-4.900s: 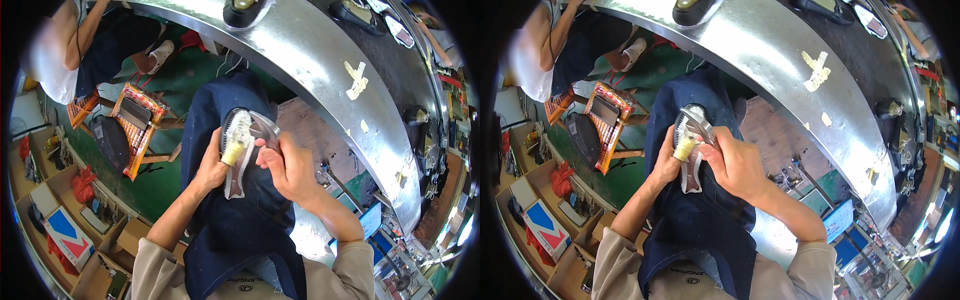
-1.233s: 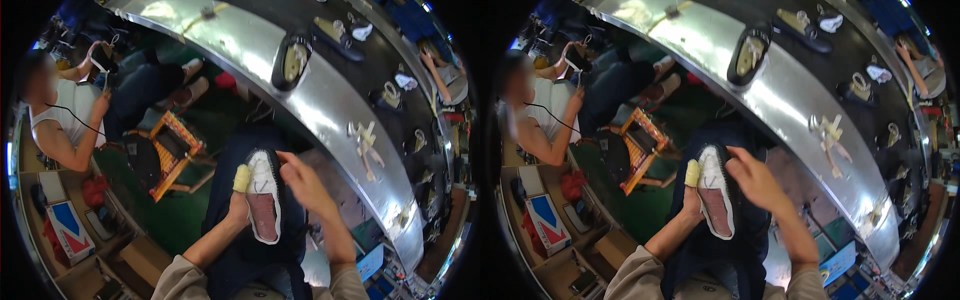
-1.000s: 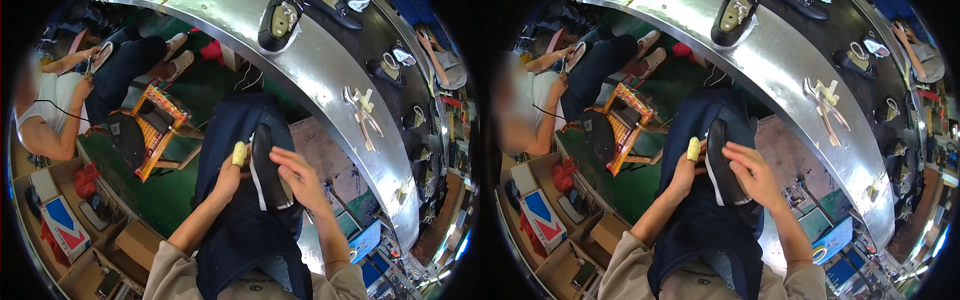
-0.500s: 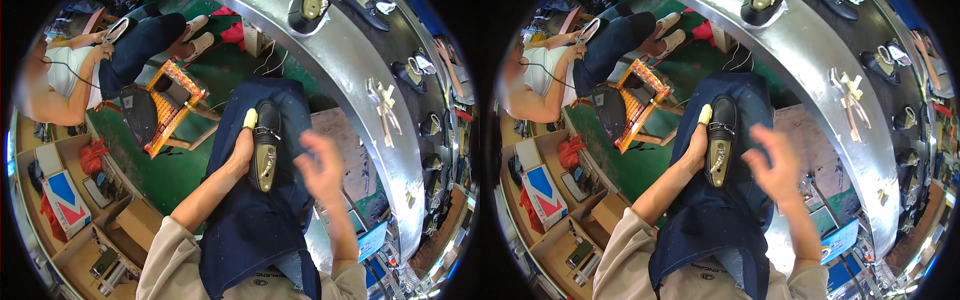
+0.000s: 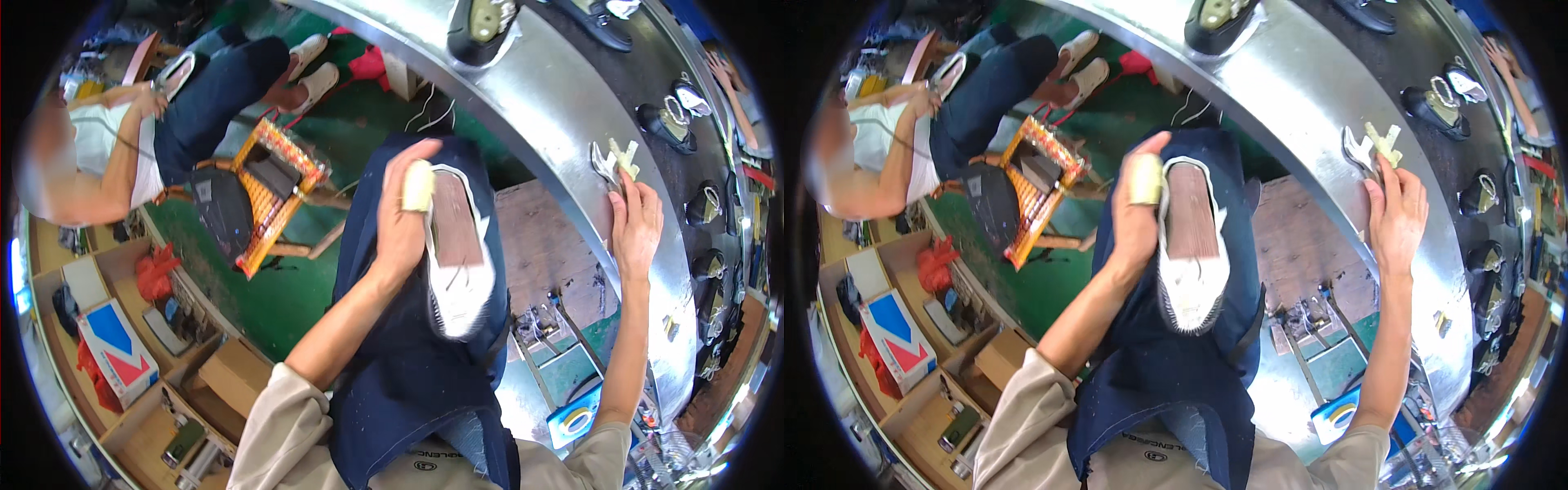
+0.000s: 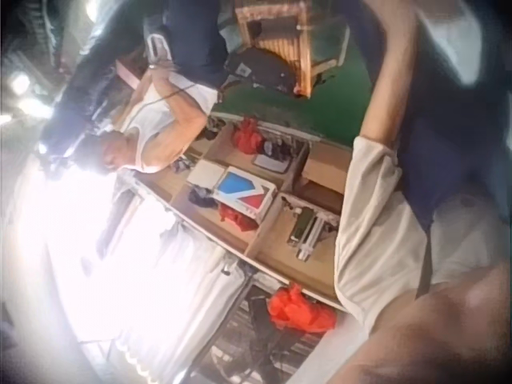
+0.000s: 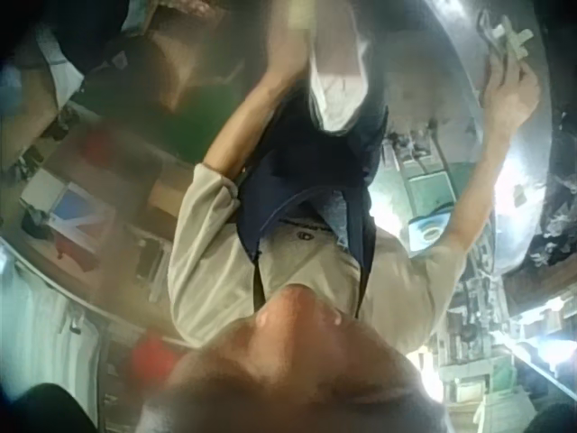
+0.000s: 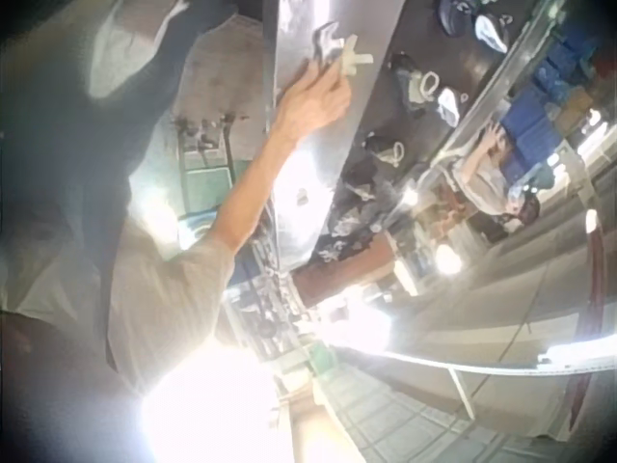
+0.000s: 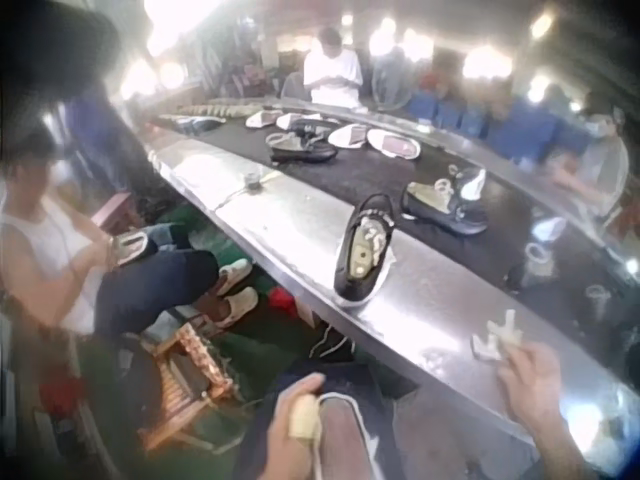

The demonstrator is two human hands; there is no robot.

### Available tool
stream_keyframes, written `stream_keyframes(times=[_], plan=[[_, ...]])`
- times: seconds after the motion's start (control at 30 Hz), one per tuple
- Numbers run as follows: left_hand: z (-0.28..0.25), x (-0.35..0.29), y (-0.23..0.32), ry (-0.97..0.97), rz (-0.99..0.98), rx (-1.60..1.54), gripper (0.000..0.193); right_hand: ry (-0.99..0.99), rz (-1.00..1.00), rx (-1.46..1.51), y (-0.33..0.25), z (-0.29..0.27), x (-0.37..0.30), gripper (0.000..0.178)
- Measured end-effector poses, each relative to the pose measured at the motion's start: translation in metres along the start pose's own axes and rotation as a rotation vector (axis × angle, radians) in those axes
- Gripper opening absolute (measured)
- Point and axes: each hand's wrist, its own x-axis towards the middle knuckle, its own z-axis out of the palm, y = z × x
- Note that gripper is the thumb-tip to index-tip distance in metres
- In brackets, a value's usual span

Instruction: Using a tool to press and adjust shoe soles and edges during assembly at a conveyor belt workstation.

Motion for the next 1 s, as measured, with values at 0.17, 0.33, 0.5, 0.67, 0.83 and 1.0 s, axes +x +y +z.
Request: stream_keyframes(times=[0.17, 0.33, 0.5, 0.67, 0.83, 1.0], plan=[[-0.005, -0.028, -0.023, -0.138, -0.318, 0.098, 0.058, -0.310, 0.650, 0.825, -0.063, -0.035, -0.012, 0.036], [-0.017, -0.026, -0.008, -0.328, -0.302, 0.121, 0.046, -1.055, 0.567, 1.499, -0.153, -0.028, -0.040, 0.042], [-0.027, -0.029, 0.004, -0.368, -0.159, 0.208, 0.045, -1.089, 0.591, 1.779, -0.171, -0.025, -0.049, 0.043], [-0.028, -0.033, 0.003, -0.315, -0.110, 0.147, 0.044, -1.062, 0.403, 1.513, -0.179, -0.025, -0.045, 0.040], [-0.031, -0.033, -0.007, -0.296, -0.025, 0.130, 0.042, -0.681, 0.149, 1.026, -0.192, -0.002, -0.071, 0.037], [-0.037, -0.034, -0.005, -0.339, -0.053, 0.121, 0.046, -0.592, 0.129, 0.968, -0.198, -0.005, -0.074, 0.035]])
